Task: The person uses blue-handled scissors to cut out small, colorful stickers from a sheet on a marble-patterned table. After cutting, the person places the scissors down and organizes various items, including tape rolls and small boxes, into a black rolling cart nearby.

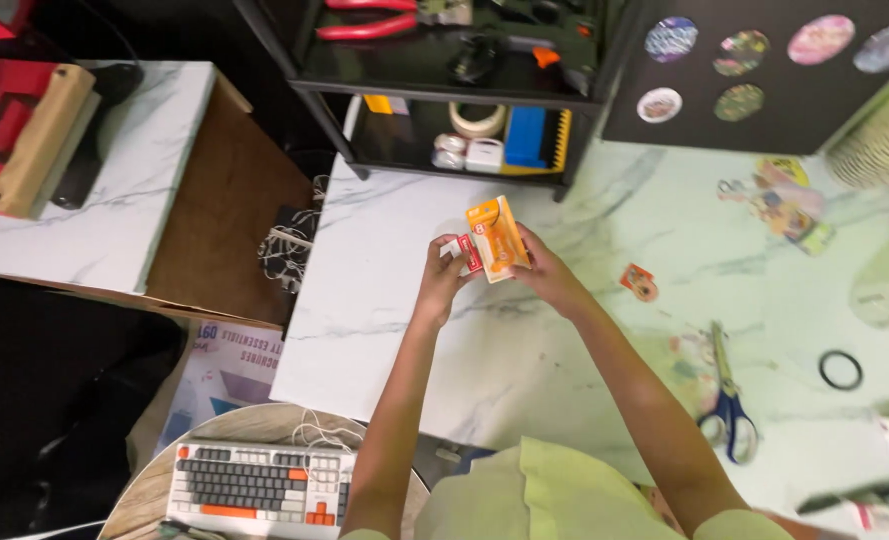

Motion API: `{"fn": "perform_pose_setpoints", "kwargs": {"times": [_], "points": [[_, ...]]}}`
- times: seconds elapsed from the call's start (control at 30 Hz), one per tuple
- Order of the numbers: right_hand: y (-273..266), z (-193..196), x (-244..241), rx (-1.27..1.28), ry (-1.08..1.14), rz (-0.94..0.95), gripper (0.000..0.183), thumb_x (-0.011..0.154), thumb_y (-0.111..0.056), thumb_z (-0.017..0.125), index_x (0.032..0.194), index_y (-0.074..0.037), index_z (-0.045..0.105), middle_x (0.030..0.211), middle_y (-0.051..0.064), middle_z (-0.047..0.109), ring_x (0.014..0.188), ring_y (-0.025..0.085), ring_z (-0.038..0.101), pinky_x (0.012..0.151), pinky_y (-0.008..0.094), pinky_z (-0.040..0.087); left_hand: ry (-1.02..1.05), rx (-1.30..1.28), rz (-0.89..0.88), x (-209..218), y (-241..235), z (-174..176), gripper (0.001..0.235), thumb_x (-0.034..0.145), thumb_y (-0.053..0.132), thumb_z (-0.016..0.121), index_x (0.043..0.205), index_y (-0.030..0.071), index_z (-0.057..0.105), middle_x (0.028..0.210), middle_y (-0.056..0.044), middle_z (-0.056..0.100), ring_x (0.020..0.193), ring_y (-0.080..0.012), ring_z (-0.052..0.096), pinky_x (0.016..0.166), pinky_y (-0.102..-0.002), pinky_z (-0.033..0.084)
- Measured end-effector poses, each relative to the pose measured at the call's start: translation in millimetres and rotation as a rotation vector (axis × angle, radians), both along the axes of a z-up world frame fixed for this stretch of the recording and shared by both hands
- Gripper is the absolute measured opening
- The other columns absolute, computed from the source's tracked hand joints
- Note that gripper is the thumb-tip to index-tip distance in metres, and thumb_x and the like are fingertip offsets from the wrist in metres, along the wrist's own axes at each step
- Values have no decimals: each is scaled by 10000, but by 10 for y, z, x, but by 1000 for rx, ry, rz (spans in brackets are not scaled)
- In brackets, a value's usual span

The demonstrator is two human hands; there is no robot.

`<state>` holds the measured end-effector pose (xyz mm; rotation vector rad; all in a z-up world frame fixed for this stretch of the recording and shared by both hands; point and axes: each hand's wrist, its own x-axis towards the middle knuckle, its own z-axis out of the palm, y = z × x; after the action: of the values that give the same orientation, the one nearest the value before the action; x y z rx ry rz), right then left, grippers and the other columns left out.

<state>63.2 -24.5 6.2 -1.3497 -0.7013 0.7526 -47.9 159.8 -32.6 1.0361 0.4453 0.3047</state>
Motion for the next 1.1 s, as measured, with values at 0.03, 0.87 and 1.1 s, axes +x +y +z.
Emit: {"fn": "perform_pose_setpoints", "kwargs": {"times": [0.03,0.87,1.1], "points": [[177,-38,58,4,-3,12,697,961,-49,600,1583,-95,289,1451,40,522,1221,80,572,942,300,531,-3,4,12,29,127,-11,392,1008,46,557,1362,100,398,1182,-133,621,1063,-191,662,930,-403,615],[2709,-399,1311,-151,-1073,-394,329,936,-10,657,1262,-53,668,1042,202,692,950,387,643,851,451,518,-110,216,350,575,1273,241,584,990,-29,560,1537,58,376,1208,-98,585,1052,-155,643,884,-273,563],[2429,88,969,39,-873,-93,434,945,-74,755,1346,-59,590,1271,154,627,1073,311,621,907,393,528,-105,298,439,816,1523,31,506,986,2,599,1469,51,454,1147,-76,617,934,-110,622,745,-228,521]]}}
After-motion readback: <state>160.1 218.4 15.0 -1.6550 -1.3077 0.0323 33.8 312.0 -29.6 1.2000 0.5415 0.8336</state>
